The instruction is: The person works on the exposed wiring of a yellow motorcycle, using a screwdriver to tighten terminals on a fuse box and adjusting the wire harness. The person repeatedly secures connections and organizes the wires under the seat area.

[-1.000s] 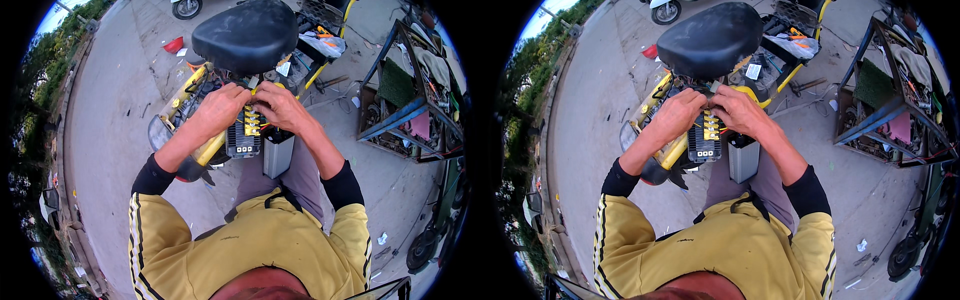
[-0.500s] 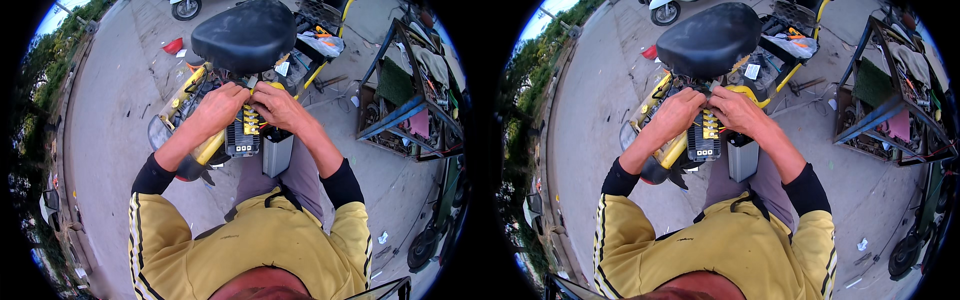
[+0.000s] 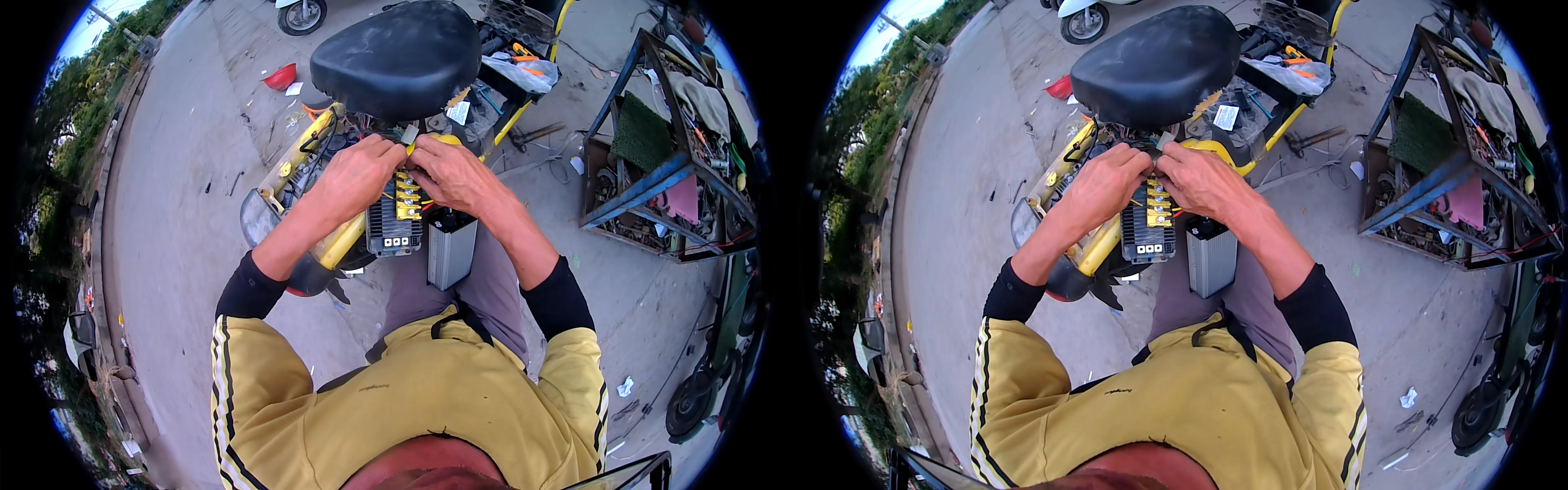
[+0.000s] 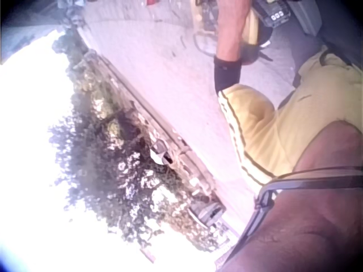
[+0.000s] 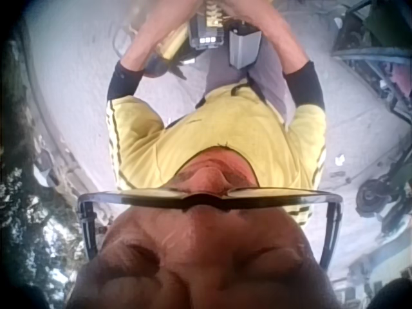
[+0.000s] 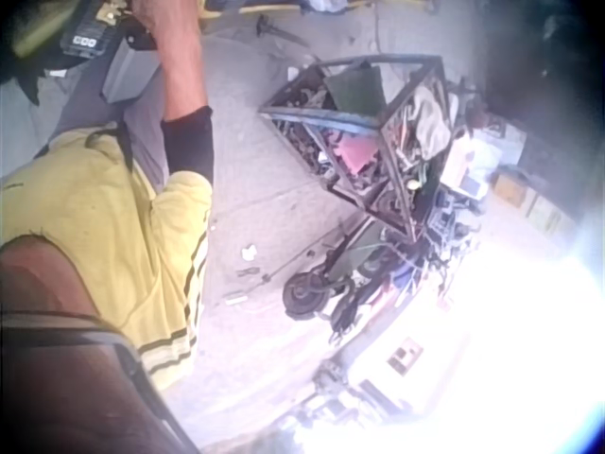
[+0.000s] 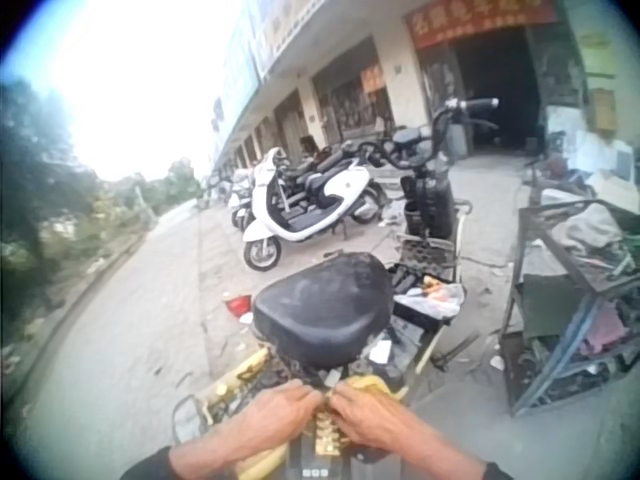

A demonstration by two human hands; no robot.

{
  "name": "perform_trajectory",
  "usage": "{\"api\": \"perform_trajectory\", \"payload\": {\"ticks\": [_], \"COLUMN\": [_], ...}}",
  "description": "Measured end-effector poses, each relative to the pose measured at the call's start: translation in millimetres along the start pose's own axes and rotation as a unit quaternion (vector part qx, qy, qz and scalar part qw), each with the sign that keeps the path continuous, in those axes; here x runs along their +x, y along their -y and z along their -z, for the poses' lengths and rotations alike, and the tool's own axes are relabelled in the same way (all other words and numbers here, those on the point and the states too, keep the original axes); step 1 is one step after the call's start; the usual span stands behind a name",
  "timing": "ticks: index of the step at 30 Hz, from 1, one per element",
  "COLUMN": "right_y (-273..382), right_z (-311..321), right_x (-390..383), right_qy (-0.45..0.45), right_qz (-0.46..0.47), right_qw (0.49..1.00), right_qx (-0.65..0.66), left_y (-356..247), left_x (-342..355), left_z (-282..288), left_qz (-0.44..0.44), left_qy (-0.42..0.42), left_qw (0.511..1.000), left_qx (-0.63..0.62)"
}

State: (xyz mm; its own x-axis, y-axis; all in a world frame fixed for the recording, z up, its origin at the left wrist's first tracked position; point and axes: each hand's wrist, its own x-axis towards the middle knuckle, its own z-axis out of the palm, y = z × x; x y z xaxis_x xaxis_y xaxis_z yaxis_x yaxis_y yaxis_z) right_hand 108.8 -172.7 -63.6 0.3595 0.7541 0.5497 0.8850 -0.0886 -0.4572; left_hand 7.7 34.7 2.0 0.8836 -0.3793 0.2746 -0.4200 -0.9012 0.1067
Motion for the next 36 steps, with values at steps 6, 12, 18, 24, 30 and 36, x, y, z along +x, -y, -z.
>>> {"api": "perform_trajectory", "payload": {"ticks": [6,12,18,24,30,36], "right_y": [-3,-8,-9,-14,-14,-11], "right_z": [-1,-7,-14,-15,-28,-38], "right_x": [-5,-2,-6,-32,-36,-35], "right_qy": [-0.008,-0.017,-0.031,-0.012,-0.048,-0.082], "right_qz": [-0.008,0.013,-0.068,-0.142,-0.165,-0.231], "right_qw": [1.000,0.999,0.995,0.967,0.953,0.906], "right_qx": [0.014,0.025,0.060,0.212,0.249,0.346], "left_y": [0,0,-2,5,8,-7], "left_x": [0,2,3,1,2,14], "left_z": [-1,1,3,-1,2,6], "left_qz": [0.011,0.015,0.023,0.000,0.033,0.064], "left_qy": [-0.001,0.005,0.011,-0.009,0.036,0.079], "left_qw": [1.000,1.000,1.000,0.998,0.991,0.990], "left_qx": [-0.006,-0.009,0.002,-0.067,-0.121,-0.093]}}
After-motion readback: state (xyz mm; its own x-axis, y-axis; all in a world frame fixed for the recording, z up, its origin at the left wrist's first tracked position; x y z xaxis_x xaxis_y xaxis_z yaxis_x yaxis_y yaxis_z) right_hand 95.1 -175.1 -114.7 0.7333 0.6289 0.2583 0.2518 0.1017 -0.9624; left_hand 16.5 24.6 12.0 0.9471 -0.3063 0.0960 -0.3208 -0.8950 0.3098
